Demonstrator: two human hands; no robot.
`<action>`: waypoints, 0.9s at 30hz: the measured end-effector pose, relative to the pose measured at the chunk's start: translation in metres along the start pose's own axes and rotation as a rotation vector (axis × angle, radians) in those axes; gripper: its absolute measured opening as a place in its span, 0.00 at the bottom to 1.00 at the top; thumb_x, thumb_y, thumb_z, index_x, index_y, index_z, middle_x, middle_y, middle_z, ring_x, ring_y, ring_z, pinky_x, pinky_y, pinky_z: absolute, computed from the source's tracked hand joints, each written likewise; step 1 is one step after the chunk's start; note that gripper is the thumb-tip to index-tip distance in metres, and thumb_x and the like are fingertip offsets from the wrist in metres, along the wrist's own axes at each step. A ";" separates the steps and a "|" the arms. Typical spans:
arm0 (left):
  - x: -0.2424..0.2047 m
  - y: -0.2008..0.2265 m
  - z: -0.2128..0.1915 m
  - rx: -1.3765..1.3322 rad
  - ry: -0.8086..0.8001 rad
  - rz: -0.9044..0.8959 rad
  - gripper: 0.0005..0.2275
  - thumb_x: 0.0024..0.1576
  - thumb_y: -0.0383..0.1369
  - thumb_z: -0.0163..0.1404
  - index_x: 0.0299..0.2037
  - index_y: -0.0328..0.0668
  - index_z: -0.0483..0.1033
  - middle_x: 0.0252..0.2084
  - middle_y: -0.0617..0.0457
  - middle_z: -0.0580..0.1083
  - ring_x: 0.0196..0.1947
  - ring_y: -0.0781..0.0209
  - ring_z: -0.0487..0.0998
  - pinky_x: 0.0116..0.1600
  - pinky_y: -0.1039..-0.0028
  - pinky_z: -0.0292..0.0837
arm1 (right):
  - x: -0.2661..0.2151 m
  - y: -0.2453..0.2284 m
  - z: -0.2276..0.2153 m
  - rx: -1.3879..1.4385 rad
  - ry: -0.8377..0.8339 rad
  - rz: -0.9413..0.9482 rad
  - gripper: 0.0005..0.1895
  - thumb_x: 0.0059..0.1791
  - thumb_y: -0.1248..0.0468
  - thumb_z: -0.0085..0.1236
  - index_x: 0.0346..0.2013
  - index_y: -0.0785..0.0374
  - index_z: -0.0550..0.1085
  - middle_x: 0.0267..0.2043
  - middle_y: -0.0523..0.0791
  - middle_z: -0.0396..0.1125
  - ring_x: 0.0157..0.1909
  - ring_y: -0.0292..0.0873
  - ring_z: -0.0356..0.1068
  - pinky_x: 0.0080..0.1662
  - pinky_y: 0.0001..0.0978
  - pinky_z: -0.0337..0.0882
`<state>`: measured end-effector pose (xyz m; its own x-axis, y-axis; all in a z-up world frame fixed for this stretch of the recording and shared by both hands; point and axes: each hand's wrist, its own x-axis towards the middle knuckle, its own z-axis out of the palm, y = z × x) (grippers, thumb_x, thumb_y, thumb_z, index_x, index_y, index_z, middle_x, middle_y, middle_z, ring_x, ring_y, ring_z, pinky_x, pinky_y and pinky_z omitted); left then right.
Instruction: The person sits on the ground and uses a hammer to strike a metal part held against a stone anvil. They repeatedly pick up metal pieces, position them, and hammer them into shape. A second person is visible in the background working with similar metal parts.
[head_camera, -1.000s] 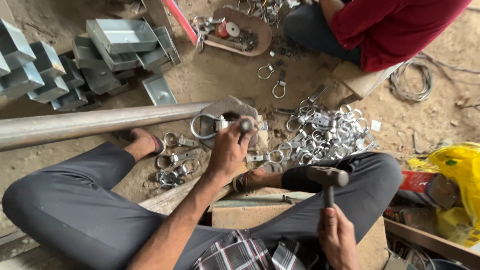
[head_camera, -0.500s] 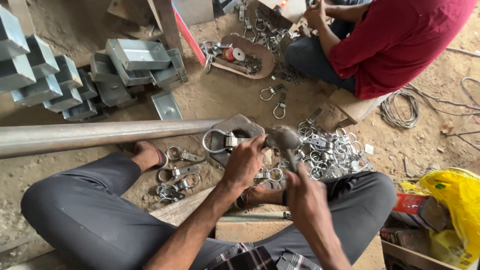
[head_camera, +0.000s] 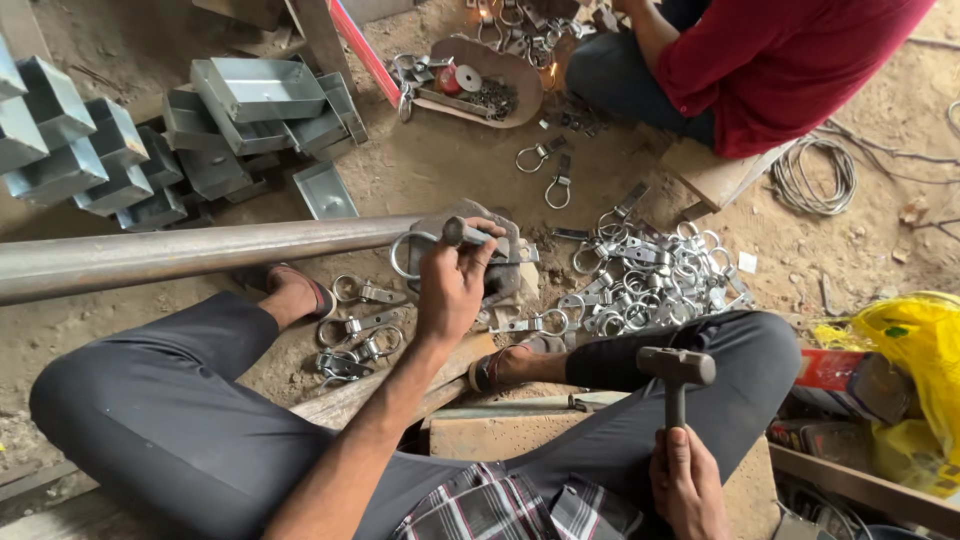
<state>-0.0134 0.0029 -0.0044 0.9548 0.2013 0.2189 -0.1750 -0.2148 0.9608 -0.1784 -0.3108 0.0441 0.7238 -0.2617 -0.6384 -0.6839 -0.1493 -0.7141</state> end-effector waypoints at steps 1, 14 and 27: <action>0.002 -0.001 -0.001 0.008 0.015 0.026 0.09 0.67 0.35 0.48 0.48 0.39 0.79 0.32 0.54 0.78 0.21 0.71 0.69 0.23 0.80 0.65 | 0.003 0.003 0.000 0.003 0.012 0.060 0.25 0.57 0.45 0.35 0.32 0.64 0.65 0.16 0.42 0.50 0.14 0.36 0.47 0.18 0.31 0.49; 0.002 -0.009 0.003 0.066 -0.033 -0.055 0.07 0.65 0.31 0.49 0.47 0.38 0.78 0.33 0.52 0.80 0.23 0.67 0.75 0.26 0.77 0.70 | 0.008 0.000 0.002 -0.023 -0.053 0.013 0.25 0.57 0.44 0.36 0.31 0.62 0.65 0.18 0.40 0.52 0.15 0.33 0.48 0.18 0.27 0.49; 0.011 0.006 0.002 0.149 -0.087 -0.092 0.06 0.64 0.30 0.51 0.45 0.38 0.79 0.32 0.50 0.81 0.22 0.64 0.76 0.25 0.74 0.69 | 0.008 -0.001 0.001 -0.018 -0.052 0.026 0.24 0.57 0.45 0.36 0.31 0.62 0.65 0.18 0.40 0.52 0.15 0.34 0.48 0.18 0.28 0.50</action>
<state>-0.0037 0.0019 0.0030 0.9834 0.1447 0.1091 -0.0541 -0.3401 0.9388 -0.1714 -0.3117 0.0396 0.7091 -0.2157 -0.6713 -0.7038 -0.1601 -0.6921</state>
